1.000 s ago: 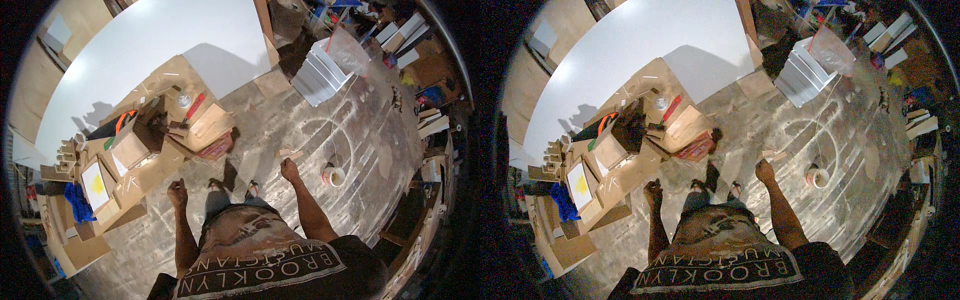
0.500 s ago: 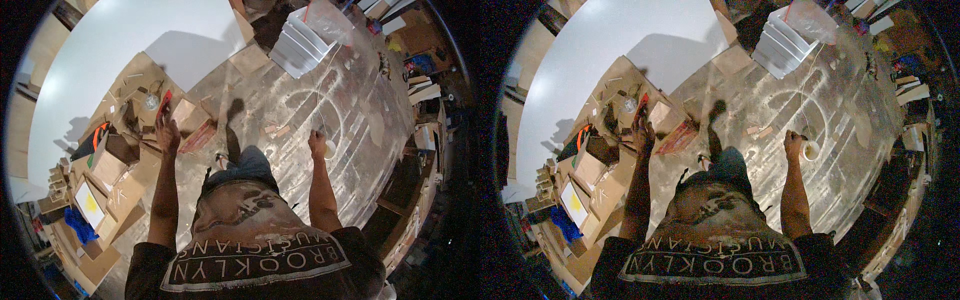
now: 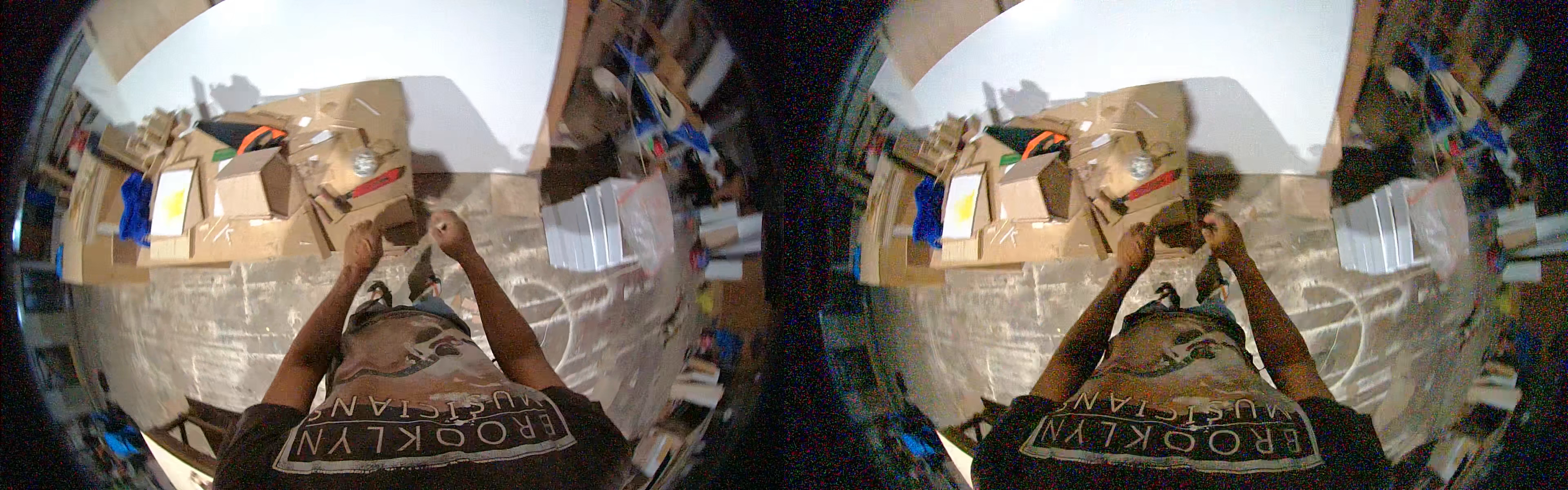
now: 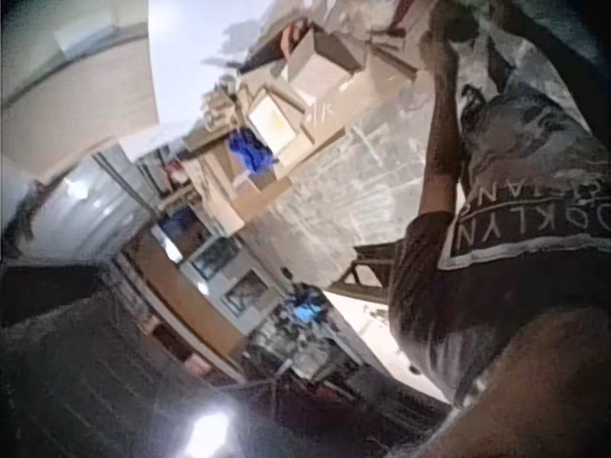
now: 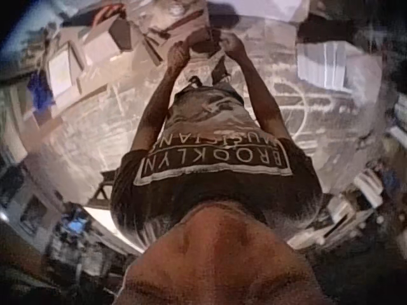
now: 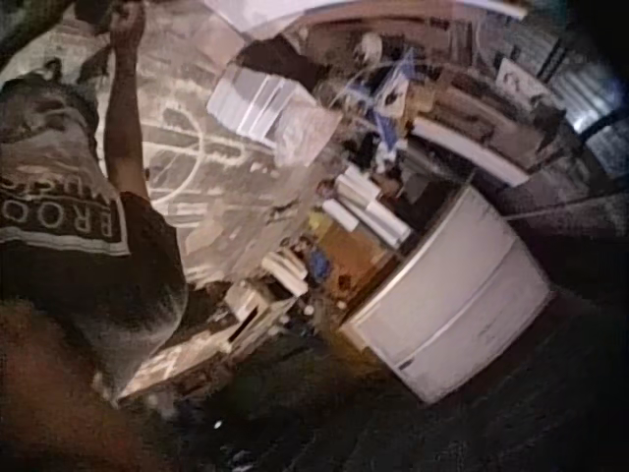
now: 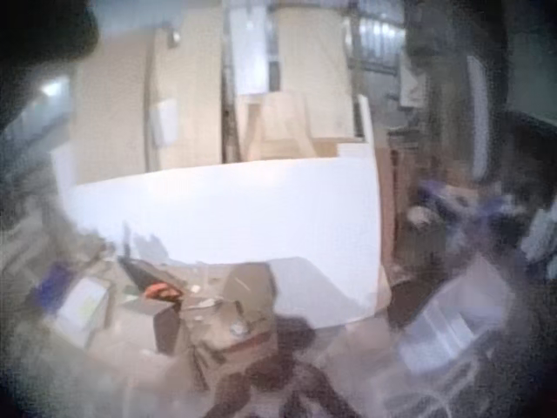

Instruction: The person assembles a small wooden house model by applying adhesive to small components and pressing them together on a workbench.

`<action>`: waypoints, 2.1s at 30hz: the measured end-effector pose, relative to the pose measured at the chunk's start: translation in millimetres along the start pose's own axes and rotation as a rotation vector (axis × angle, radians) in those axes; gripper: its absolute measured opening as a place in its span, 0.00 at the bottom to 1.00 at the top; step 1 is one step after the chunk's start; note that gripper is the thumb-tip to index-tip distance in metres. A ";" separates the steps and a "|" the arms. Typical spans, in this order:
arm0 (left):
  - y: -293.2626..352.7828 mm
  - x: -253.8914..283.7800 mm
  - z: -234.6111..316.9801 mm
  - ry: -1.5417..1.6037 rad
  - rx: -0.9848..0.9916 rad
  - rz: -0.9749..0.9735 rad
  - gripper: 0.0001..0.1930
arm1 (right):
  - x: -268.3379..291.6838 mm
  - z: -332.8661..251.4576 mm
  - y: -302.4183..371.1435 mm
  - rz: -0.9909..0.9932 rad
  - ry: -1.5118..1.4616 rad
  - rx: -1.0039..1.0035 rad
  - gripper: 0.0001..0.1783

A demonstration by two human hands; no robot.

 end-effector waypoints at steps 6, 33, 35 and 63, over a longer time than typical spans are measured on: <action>88.9 35.2 -45.4 0.170 0.193 0.126 0.14 | -30.3 -65.0 -85.7 -0.324 0.455 0.423 0.40; 134.8 218.9 -303.9 1.358 0.580 -0.057 0.17 | -246.0 -339.7 -21.4 -0.225 0.458 0.500 0.42; 133.4 223.1 -313.3 1.353 0.652 -0.046 0.16 | -261.8 -334.2 -26.7 -0.250 0.468 0.533 0.42; 146.4 226.3 -342.1 1.303 0.366 0.104 0.15 | -276.4 -334.0 5.0 -0.118 -0.816 -0.690 0.21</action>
Point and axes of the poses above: each hand's wrist, its own y-axis away from the middle knuckle, its own x-axis out of the back of the hand, z = x × y, the point moved 1 cm from there along -y, towards the middle knuckle, and after that the axes turned 13 degrees about y, right-handed, at the moved point
